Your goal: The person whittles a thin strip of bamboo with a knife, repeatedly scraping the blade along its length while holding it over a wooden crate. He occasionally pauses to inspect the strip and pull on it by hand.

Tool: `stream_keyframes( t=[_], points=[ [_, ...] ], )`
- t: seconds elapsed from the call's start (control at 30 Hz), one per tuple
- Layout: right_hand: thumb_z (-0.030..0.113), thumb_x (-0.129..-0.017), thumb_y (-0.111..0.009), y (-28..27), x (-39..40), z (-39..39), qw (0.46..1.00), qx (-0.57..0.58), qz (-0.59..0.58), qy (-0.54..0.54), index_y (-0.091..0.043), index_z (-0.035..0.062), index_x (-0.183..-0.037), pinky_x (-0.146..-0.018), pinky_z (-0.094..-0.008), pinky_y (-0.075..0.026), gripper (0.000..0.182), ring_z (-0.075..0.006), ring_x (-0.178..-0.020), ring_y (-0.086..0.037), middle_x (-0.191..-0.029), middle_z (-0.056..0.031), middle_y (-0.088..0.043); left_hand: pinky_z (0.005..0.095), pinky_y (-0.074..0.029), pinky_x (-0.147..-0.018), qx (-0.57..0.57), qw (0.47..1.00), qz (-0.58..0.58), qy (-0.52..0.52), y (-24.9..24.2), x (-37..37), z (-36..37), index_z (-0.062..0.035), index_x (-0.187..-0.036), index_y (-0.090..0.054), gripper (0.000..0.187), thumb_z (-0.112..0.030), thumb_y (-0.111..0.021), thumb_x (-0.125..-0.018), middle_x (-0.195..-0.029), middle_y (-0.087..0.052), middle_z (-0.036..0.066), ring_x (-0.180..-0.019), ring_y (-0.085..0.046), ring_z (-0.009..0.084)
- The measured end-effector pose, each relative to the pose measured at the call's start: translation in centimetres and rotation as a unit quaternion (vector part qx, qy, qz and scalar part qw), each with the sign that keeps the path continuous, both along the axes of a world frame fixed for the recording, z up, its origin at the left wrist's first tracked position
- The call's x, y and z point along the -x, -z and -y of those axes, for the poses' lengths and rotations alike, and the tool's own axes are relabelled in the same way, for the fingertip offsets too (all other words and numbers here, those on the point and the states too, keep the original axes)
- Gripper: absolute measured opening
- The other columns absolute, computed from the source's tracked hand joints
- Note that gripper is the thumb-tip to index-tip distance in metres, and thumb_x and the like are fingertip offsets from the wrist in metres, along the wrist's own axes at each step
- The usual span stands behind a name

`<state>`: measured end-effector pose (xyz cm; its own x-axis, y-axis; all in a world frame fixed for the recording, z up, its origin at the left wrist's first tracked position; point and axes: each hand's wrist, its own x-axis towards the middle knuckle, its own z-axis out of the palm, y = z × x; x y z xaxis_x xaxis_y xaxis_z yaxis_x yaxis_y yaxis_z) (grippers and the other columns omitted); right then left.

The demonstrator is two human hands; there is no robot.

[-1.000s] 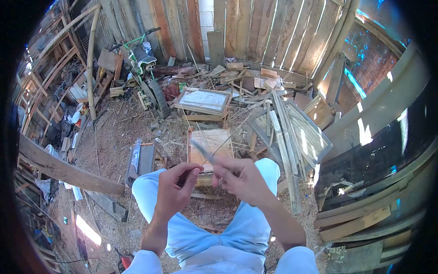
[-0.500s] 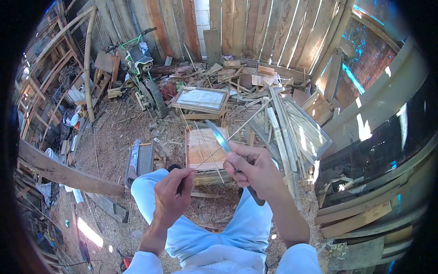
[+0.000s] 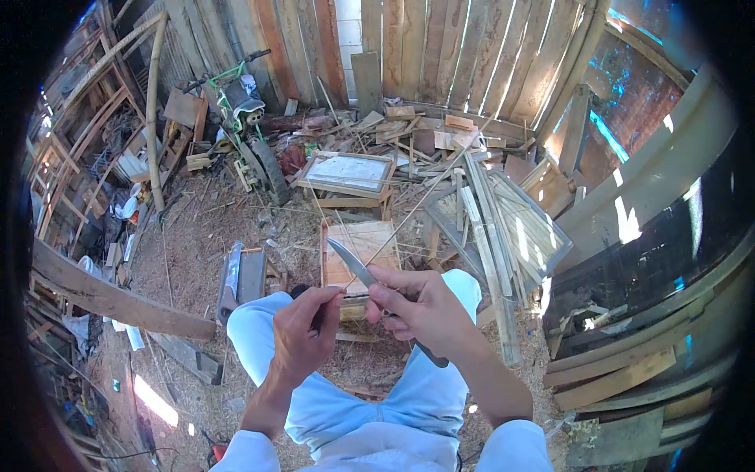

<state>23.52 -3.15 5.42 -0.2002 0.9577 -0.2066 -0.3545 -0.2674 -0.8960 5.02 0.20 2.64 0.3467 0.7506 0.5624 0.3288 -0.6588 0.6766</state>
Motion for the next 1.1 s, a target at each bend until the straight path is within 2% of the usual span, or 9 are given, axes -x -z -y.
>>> stream_keyframes(
  t=[0.03,0.1,0.23,0.53,0.57,0.63,0.73,0.97,1.1],
  points=[
    [0.012,-0.094,-0.053,-0.2,-0.3,-0.2,1.000,0.000,0.000,0.000,-0.054,-0.0007,-0.118,-0.041,-0.0165,-0.025,0.027,-0.0021,-0.049,-0.036,-0.073,-0.0029,-0.056,0.0289,-0.048,-0.055,0.010,1.000,-0.003,0.000,0.0,0.1,0.0,0.0000,-0.091,-0.060,0.009,0.002,-0.062,-0.082,-0.077,-0.064,0.014,-0.064,-0.065,0.0234],
    [0.012,-0.094,-0.053,-0.6,-1.1,-0.5,0.996,0.003,0.005,0.091,-0.056,-0.0005,-0.115,-0.040,-0.0166,-0.026,0.025,-0.0021,-0.049,-0.036,-0.073,-0.0029,-0.055,0.0289,-0.048,-0.055,0.000,1.000,0.000,0.000,0.4,0.3,0.1,0.0001,-0.091,-0.060,0.009,0.002,-0.062,-0.082,-0.076,-0.064,0.014,-0.064,-0.064,0.0235],
    [0.013,-0.093,-0.054,-0.4,-1.6,-1.0,0.997,0.006,0.014,0.081,-0.056,0.0003,-0.113,-0.040,-0.0158,-0.026,0.023,-0.0022,-0.049,-0.036,-0.073,-0.0031,-0.055,0.0282,-0.048,-0.055,0.016,1.000,-0.007,-0.005,0.4,0.5,0.0,0.0006,-0.089,-0.061,0.006,0.001,-0.062,-0.083,-0.076,-0.064,0.013,-0.064,-0.065,0.0220],
    [0.012,-0.094,-0.052,-0.7,-3.8,-2.3,0.988,-0.012,0.035,0.151,-0.052,0.0024,-0.124,-0.039,-0.0138,-0.026,0.031,0.0005,-0.049,-0.035,-0.072,0.0007,-0.051,0.0248,-0.046,-0.055,0.056,0.998,-0.007,-0.005,2.0,1.8,-0.5,-0.0001,-0.088,-0.063,0.006,-0.004,-0.064,-0.084,-0.071,-0.066,0.009,-0.062,-0.063,0.0143],
    [0.012,-0.094,-0.052,-0.6,-4.1,-2.5,0.988,-0.012,0.036,0.150,-0.052,0.0024,-0.124,-0.039,-0.0138,-0.026,0.031,0.0005,-0.049,-0.035,-0.072,0.0007,-0.051,0.0248,-0.046,-0.055,0.057,0.998,-0.007,-0.005,2.0,2.0,-0.6,-0.0001,-0.088,-0.063,0.006,-0.004,-0.064,-0.084,-0.071,-0.066,0.009,-0.062,-0.063,0.0143],
    [0.012,-0.094,-0.052,-0.7,-5.2,-3.1,0.982,-0.020,0.049,0.182,-0.052,0.0020,-0.124,-0.040,-0.0131,-0.026,0.032,0.0003,-0.050,-0.035,-0.072,0.0010,-0.051,0.0290,-0.046,-0.051,0.092,0.995,-0.027,-0.004,1.8,2.6,-1.2,0.0005,-0.086,-0.061,0.004,-0.001,-0.062,-0.082,-0.070,-0.063,0.013,-0.055,-0.060,0.0219],
    [0.012,-0.094,-0.052,-0.9,-6.1,-3.9,0.969,-0.010,0.077,0.236,-0.052,0.0021,-0.124,-0.039,-0.0129,-0.026,0.032,0.0001,-0.050,-0.035,-0.072,0.0012,-0.051,0.0283,-0.044,-0.050,0.081,0.996,-0.027,-0.027,2.2,3.2,-2.0,0.0002,-0.086,-0.062,0.004,-0.002,-0.063,-0.082,-0.068,-0.062,0.012,-0.055,-0.060,0.0210],
    [0.011,-0.094,-0.051,-1.1,-5.8,-3.7,0.977,-0.026,0.049,0.204,-0.050,0.0060,-0.128,-0.040,-0.0128,-0.027,0.034,-0.0002,-0.050,-0.035,-0.072,0.0008,-0.051,0.0275,-0.044,-0.051,0.084,0.995,-0.041,-0.018,1.5,2.8,-3.0,0.0019,-0.088,-0.062,0.006,-0.001,-0.061,-0.083,-0.074,-0.062,0.012,-0.056,-0.059,0.0176],
    [0.010,-0.093,-0.054,-0.2,-5.2,-3.8,0.984,-0.043,0.005,0.173,-0.046,0.0026,-0.131,-0.040,-0.0150,-0.031,0.040,-0.0027,-0.053,-0.040,-0.073,-0.0019,-0.053,0.0280,-0.045,-0.050,0.090,0.996,-0.013,0.012,0.9,1.3,-3.7,0.0011,-0.089,-0.061,0.006,-0.001,-0.061,-0.084,-0.074,-0.062,0.012,-0.056,-0.059,0.0182]
  ],
)
